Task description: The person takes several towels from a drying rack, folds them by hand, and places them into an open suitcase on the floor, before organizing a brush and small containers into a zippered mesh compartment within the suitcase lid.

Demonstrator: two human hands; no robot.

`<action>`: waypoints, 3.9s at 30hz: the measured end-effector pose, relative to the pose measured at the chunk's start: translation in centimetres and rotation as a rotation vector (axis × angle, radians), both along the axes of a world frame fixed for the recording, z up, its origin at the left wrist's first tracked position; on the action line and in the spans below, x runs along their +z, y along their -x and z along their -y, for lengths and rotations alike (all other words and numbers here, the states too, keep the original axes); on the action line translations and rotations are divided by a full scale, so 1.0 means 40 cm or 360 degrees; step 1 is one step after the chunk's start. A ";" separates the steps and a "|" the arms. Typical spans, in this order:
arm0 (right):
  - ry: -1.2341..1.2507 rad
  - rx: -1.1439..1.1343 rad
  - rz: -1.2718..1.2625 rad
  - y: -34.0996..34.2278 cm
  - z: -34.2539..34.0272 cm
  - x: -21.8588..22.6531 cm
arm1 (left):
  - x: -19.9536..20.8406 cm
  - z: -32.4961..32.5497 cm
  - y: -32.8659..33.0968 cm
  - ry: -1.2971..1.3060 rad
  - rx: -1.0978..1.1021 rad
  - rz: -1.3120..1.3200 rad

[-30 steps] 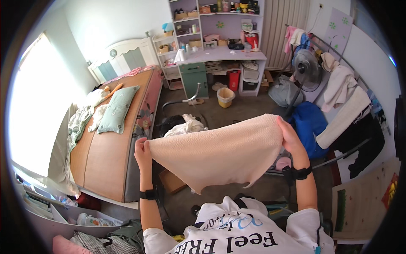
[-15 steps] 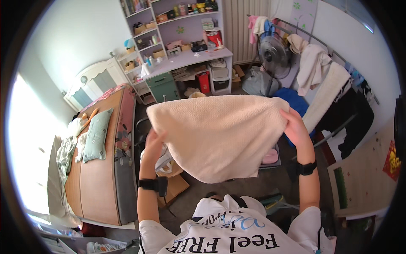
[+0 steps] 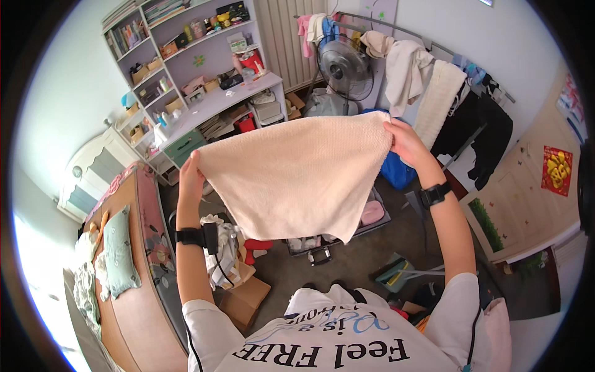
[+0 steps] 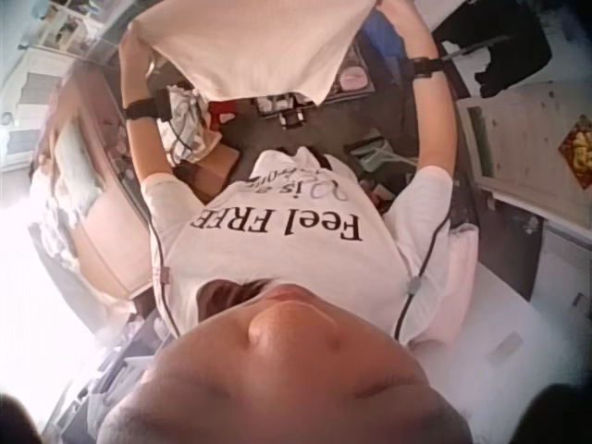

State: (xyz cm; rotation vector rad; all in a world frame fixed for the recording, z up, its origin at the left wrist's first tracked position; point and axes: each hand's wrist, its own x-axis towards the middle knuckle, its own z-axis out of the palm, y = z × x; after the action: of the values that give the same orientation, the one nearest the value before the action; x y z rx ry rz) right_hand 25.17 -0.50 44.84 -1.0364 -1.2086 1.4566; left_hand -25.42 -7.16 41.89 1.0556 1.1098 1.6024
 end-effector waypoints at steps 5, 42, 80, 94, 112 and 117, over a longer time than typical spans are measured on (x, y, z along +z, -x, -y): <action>-0.0017 -0.0236 0.0266 0.043 -0.028 -0.001 | 0.046 -0.064 0.047 -0.0017 0.0090 0.0109; -0.0992 -0.0419 -0.0051 0.099 -0.047 0.159 | 0.219 -0.072 0.140 -0.0713 -0.0068 -0.0035; -0.1066 -0.0311 0.0902 0.328 0.410 -0.290 | -0.315 0.230 -0.580 0.0252 -0.0761 -0.0766; -0.0845 0.0113 0.0602 0.290 0.500 -0.219 | -0.263 0.245 -0.579 -0.0206 -0.0379 -0.0938; 0.0126 0.0442 0.0397 0.228 0.422 -0.326 | -0.181 0.225 -0.423 -0.0085 -0.0644 0.0005; -0.0110 0.0698 0.0539 0.247 0.372 -0.345 | -0.183 0.246 -0.392 0.0008 -0.0682 -0.0001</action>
State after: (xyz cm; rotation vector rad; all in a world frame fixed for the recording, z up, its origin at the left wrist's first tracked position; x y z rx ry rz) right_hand 15.28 -15.40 31.03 -1.0406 -1.8052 1.5909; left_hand -9.72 -17.00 34.57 1.1968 0.8178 1.2559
